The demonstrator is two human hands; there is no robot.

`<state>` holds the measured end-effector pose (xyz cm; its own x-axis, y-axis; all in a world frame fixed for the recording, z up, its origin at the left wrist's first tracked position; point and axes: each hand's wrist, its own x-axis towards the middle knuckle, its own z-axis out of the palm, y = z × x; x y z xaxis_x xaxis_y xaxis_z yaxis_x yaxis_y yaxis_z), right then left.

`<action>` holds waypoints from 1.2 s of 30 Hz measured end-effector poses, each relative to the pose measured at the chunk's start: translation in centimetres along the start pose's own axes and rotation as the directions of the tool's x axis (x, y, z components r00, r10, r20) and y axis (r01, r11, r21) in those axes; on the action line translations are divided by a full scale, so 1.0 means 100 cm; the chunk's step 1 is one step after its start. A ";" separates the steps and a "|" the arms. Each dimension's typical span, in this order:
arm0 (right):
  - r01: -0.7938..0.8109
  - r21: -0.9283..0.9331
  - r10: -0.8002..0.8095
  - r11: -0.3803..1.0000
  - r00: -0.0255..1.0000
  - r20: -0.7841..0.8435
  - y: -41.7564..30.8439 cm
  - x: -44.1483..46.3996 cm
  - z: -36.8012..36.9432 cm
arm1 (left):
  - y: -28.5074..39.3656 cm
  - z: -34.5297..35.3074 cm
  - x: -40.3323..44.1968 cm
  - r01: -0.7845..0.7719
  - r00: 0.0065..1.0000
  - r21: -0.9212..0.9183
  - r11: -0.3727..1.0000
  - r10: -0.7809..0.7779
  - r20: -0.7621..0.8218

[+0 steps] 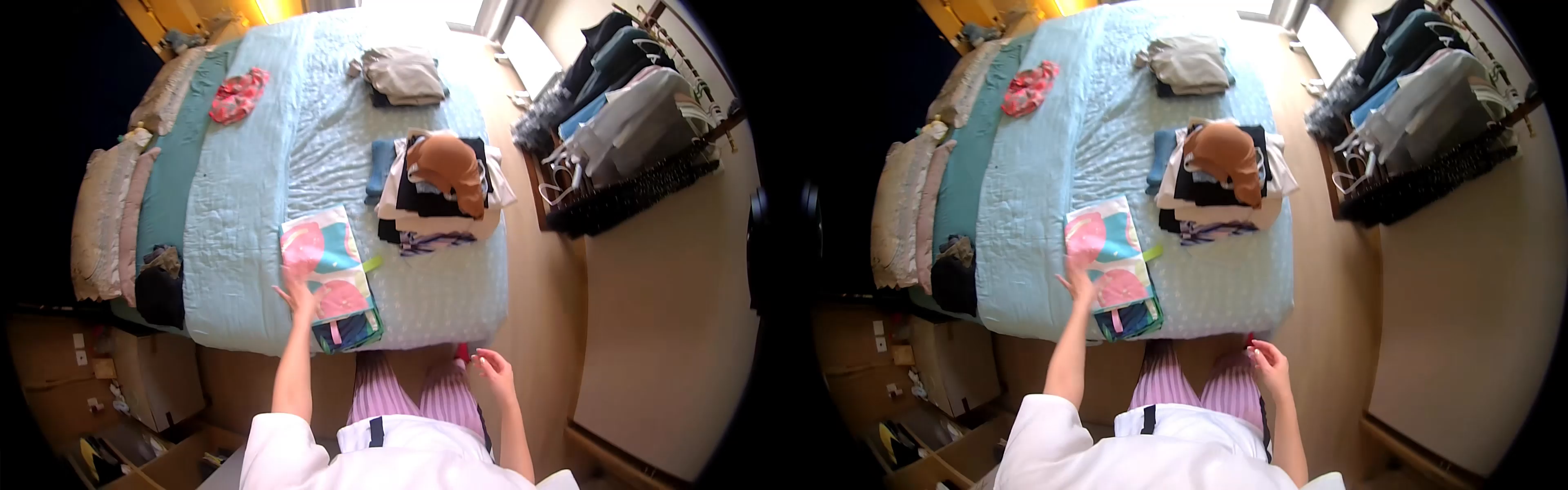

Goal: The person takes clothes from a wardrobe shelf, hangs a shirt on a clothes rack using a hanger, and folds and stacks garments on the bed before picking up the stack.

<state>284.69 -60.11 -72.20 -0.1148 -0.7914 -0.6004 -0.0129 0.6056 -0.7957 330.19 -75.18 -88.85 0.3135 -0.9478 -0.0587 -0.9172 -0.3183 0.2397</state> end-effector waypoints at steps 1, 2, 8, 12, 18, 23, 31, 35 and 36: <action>0.053 0.024 -0.054 0.998 0.998 0.023 -0.006 0.004 -0.009 | -0.029 0.069 -0.017 -0.320 0.826 0.566 0.760 0.517 -0.227; 0.119 0.032 -0.121 0.992 0.991 0.058 -0.011 0.008 -0.020 | 0.009 0.034 -0.046 -0.209 0.916 0.070 0.975 0.170 0.365; 0.355 0.071 -0.362 0.932 0.914 0.185 -0.078 0.006 -0.133 | 0.206 -0.066 -0.154 0.236 0.804 -0.666 0.707 0.243 0.543; 0.463 0.093 -0.470 0.882 0.878 0.088 -0.111 -0.009 -0.238 | 0.357 -0.118 -0.203 0.106 0.629 -0.740 0.664 0.532 0.568; 0.498 -0.015 -0.498 0.867 0.866 -0.048 -0.143 0.009 -0.320 | 0.441 -0.141 -0.209 -0.064 0.627 -0.719 0.692 0.589 0.510; 0.508 0.140 -0.526 0.850 0.828 0.194 -0.177 0.060 -0.306 | 0.446 -0.148 -0.168 -0.014 0.754 -0.608 0.794 0.408 0.516; 0.293 0.107 -0.297 0.950 0.954 0.027 -0.212 0.194 -0.403 | 0.565 -0.060 -0.039 -0.013 0.729 -0.673 0.740 0.468 0.500; 0.222 0.106 -0.199 0.969 0.961 -0.192 -0.286 0.254 -0.455 | 0.647 -0.025 0.020 -0.133 0.579 -0.678 0.723 0.612 0.538; 0.270 0.184 -0.237 0.945 0.954 -0.183 -0.301 0.272 -0.470 | 0.652 -0.023 0.038 -0.123 0.528 -0.704 0.700 0.647 0.551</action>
<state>235.23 -95.96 -60.83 -0.2887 -0.8833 -0.3694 0.1392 0.3430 -0.9289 272.16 -99.43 -71.19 -0.5630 -0.7178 -0.4097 -0.5072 -0.0912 0.8570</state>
